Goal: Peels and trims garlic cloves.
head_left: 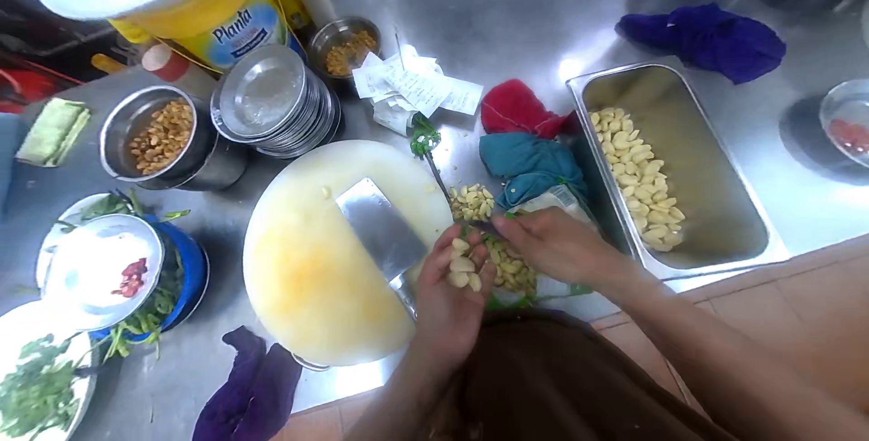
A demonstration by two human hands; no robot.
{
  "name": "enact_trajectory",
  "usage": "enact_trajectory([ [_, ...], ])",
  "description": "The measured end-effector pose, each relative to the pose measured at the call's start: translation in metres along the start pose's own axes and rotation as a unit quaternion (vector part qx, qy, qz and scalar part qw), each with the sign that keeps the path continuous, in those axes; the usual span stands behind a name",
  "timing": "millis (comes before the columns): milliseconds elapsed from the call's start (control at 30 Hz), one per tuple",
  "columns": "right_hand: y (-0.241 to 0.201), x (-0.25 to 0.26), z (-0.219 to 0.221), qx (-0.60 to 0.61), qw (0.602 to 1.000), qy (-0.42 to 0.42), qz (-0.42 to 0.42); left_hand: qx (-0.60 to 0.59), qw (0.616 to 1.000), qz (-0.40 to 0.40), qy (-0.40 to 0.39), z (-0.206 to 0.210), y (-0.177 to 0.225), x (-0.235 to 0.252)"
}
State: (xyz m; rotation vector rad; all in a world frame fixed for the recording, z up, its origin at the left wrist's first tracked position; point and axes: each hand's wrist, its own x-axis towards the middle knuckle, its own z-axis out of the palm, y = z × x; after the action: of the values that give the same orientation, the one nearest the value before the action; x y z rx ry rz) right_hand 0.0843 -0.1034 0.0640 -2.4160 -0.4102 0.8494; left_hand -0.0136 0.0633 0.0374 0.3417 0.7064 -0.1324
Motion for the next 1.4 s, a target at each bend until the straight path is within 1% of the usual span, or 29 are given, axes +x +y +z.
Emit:
enact_trajectory([
  [33, -0.003, 0.009, -0.002, -0.002, 0.999, -0.039, 0.018, 0.001, 1.000, 0.007, -0.003, -0.001, 0.001, 0.000],
  [100, -0.004, 0.021, 0.000, 0.017, 0.997, -0.065, 0.031, 0.018, 1.000, 0.020, 0.005, -0.002, 0.003, -0.003],
  [133, -0.004, 0.022, 0.001, 0.029, 0.998, -0.055, 0.025, 0.021, 0.999, 0.022, 0.013, -0.001, 0.005, -0.004],
  [200, -0.003, 0.016, 0.002, 0.060, 0.998, -0.011, -0.018, 0.007, 0.999, 0.029, 0.027, -0.003, 0.008, -0.006],
  [267, -0.004, 0.006, 0.012, 0.094, 0.989, 0.076, -0.085, -0.006, 0.999, 0.036, 0.034, -0.005, 0.009, -0.010],
  [300, -0.008, 0.000, 0.017, 0.114, 0.980, 0.115, -0.113, -0.009, 0.999, 0.036, 0.024, -0.007, 0.008, -0.010],
  [333, -0.014, -0.007, 0.021, 0.126, 0.973, 0.135, -0.141, -0.010, 0.999, 0.034, 0.011, -0.008, 0.005, -0.010],
  [400, -0.021, -0.016, 0.032, 0.117, 0.968, 0.124, -0.184, -0.005, 0.999, 0.032, -0.007, -0.010, -0.002, -0.009],
  [433, -0.023, -0.018, 0.038, 0.092, 0.971, 0.115, -0.190, -0.005, 0.999, 0.029, -0.016, -0.010, -0.005, -0.009],
  [533, -0.022, -0.016, 0.050, 0.014, 0.979, 0.115, -0.166, -0.016, 0.999, 0.019, -0.025, -0.004, -0.009, -0.005],
  [633, -0.020, -0.016, 0.052, -0.002, 0.981, 0.132, -0.146, -0.029, 0.999, 0.012, -0.020, 0.001, -0.012, 0.000],
  [700, -0.016, -0.014, 0.050, 0.032, 0.979, 0.139, -0.144, -0.017, 1.000, 0.004, -0.017, 0.006, -0.013, 0.003],
  [767, -0.013, -0.013, 0.045, 0.117, 0.982, 0.105, -0.105, -0.019, 1.000, -0.014, -0.017, 0.007, -0.014, 0.007],
  [833, -0.010, -0.015, 0.044, 0.172, 0.978, 0.089, -0.073, 0.002, 0.999, -0.031, -0.012, 0.004, -0.013, 0.013],
  [867, -0.008, -0.018, 0.044, 0.175, 0.977, 0.095, -0.074, 0.036, 0.999, -0.036, 0.001, 0.003, -0.013, 0.015],
  [933, -0.004, -0.024, 0.044, 0.131, 0.973, 0.152, -0.110, 0.142, 0.989, -0.044, 0.025, 0.002, -0.010, 0.014],
  [967, -0.002, -0.026, 0.042, 0.095, 0.969, 0.184, -0.134, 0.182, 0.982, -0.045, 0.024, 0.001, -0.009, 0.012],
  [1033, -0.001, -0.028, 0.034, 0.038, 0.961, 0.215, -0.167, 0.232, 0.972, -0.036, -0.016, -0.006, -0.009, 0.007],
  [1067, -0.001, -0.029, 0.030, 0.027, 0.960, 0.213, -0.178, 0.238, 0.970, -0.027, -0.045, -0.009, -0.008, 0.005],
  [1133, 0.001, -0.028, 0.025, 0.026, 0.962, 0.188, -0.196, 0.234, 0.969, -0.017, -0.076, -0.011, -0.005, 0.003],
  [1200, 0.004, -0.027, 0.022, 0.037, 0.970, 0.157, -0.183, 0.220, 0.972, -0.018, -0.077, -0.008, -0.001, 0.001],
  [1267, 0.007, -0.025, 0.023, 0.018, 0.975, 0.146, -0.167, 0.203, 0.976, -0.016, -0.075, -0.004, 0.002, 0.000],
  [1400, 0.014, -0.024, 0.030, 0.007, 0.969, 0.146, -0.200, 0.192, 0.977, -0.002, -0.088, 0.000, 0.004, -0.003],
])
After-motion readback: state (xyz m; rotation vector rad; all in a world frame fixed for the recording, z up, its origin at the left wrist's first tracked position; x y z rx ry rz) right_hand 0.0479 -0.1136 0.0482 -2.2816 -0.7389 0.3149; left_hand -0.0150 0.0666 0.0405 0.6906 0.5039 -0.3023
